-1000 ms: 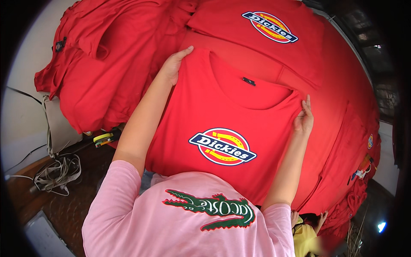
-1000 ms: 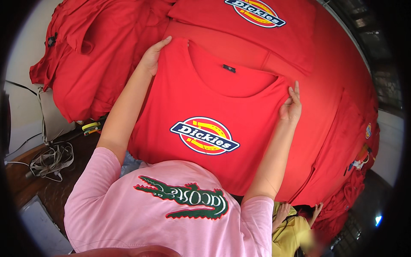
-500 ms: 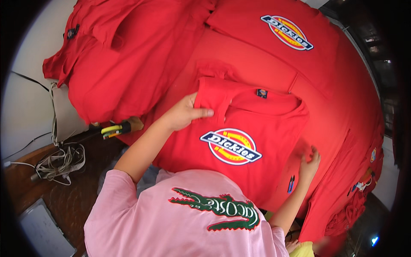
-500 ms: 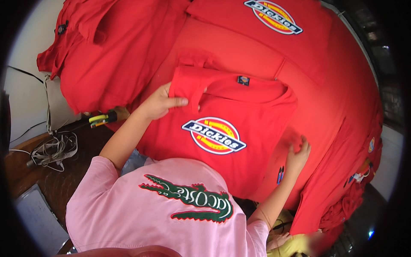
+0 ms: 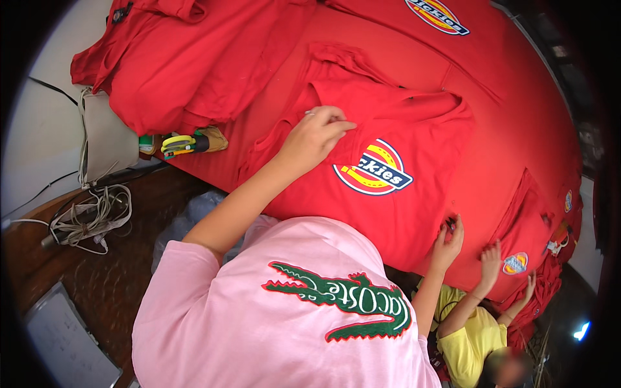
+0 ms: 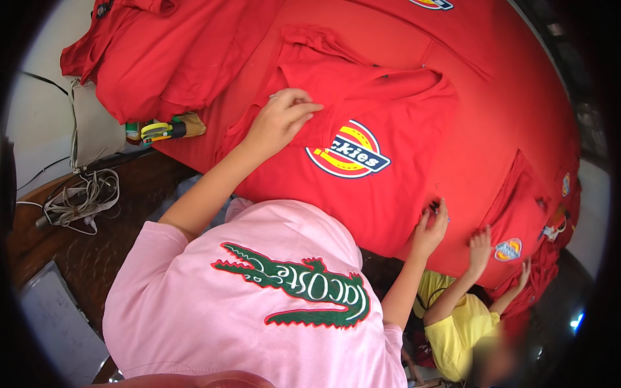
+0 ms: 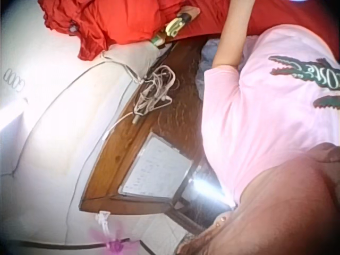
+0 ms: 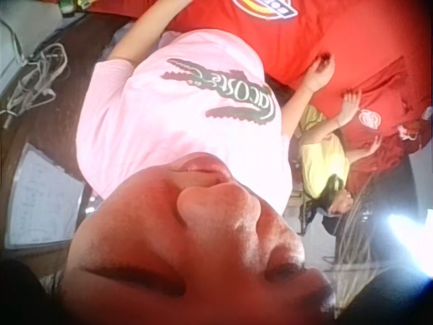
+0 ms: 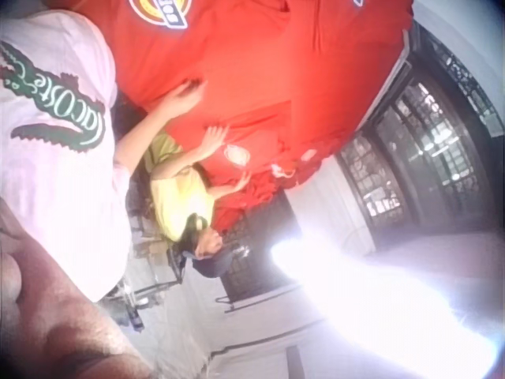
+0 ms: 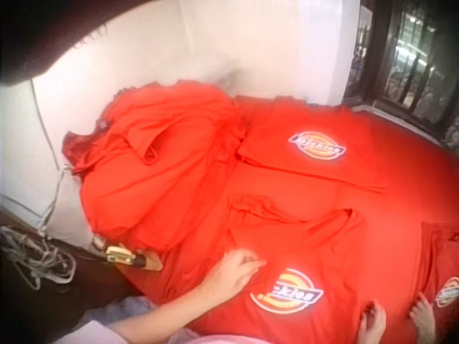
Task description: The person uses shears to trim loose threads from red garments on a table, folds each garment, and stacks them into a pile.
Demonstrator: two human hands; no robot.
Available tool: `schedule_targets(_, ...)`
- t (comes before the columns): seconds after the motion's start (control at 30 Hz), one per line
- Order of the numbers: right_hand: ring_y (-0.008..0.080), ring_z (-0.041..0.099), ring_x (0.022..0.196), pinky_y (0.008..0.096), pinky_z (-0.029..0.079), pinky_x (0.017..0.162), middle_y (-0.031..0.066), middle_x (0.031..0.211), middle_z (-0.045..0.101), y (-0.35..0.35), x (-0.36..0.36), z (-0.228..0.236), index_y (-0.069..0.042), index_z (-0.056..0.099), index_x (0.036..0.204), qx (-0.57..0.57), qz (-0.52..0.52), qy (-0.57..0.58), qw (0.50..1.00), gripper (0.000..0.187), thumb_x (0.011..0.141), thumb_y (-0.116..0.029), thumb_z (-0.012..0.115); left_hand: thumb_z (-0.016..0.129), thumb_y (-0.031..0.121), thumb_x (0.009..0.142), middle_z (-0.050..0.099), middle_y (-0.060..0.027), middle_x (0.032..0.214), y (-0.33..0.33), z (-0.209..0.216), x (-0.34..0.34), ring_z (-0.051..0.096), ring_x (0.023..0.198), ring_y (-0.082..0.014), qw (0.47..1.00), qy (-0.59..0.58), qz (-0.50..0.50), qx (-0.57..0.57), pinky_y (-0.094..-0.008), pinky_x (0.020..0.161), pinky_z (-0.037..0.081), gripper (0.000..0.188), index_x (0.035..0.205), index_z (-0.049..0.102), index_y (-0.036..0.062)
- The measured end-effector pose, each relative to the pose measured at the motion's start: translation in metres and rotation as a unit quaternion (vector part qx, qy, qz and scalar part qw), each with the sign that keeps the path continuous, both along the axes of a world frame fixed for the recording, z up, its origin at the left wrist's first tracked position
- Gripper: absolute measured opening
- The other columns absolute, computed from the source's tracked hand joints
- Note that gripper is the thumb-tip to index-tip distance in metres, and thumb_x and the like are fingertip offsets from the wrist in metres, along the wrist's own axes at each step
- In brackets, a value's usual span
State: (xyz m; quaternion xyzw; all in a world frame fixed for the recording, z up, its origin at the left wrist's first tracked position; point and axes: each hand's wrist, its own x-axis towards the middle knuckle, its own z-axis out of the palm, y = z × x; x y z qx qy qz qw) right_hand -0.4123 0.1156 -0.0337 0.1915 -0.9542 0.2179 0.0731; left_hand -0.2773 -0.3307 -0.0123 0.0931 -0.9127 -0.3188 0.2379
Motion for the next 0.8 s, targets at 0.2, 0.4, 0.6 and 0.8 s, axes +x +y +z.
schedule_targets(0.2,0.0350,0.066,0.105,0.0462,0.053,0.093,0.0152,0.119,0.067,0.042,0.000,-0.013,-0.004,0.067,0.128,0.134,-0.032,0.070,0.988,0.034,0.095,-0.010,0.067,0.072,0.009,0.089,0.065,-0.0062,0.108,0.004,-0.051,-0.038,0.064,0.102,-0.0293,0.996,-0.027,-0.020,-0.078,-0.0428,0.091,0.053,0.014,0.103,0.074,0.0112)
schedule_targets(0.4,0.0356,0.065,0.101,0.0473,0.052,0.088,0.0155,0.109,0.067,0.048,0.003,-0.010,-0.005,0.071,0.122,0.154,-0.073,0.041,0.985,0.030,0.094,-0.016,0.071,0.069,0.020,0.100,0.070,-0.0031,0.092,-0.041,0.009,-0.029,0.069,0.090,-0.0186,0.827,0.027,-0.029,0.561,-0.0396,0.093,0.054,0.016,0.099,0.068,0.0038)
schedule_targets(0.6,0.0272,0.067,0.104,0.0383,0.054,0.088,0.0116,0.114,0.070,0.009,-0.034,-0.012,-0.006,0.072,0.123,-0.053,-0.134,0.040,0.989,0.032,0.095,-0.019,0.074,0.045,0.065,0.104,0.075,-0.0092,0.096,-0.104,0.040,0.049,0.071,0.094,-0.0220,0.601,0.084,-0.088,0.790,-0.0432,0.101,0.051,0.066,0.106,0.072,0.0057)
schedule_targets(0.8,0.0187,0.063,0.119,0.0332,0.052,0.092,0.0106,0.130,0.067,-0.118,-0.129,0.009,0.002,0.055,0.145,-0.380,-0.124,-0.325,0.857,0.059,0.099,-0.031,0.072,0.069,0.030,0.101,0.068,-0.0123,0.135,-0.034,-0.020,0.006,0.063,0.126,-0.0205,0.745,-0.176,0.061,0.640,-0.0367,0.110,0.048,0.047,0.134,0.062,-0.0024)
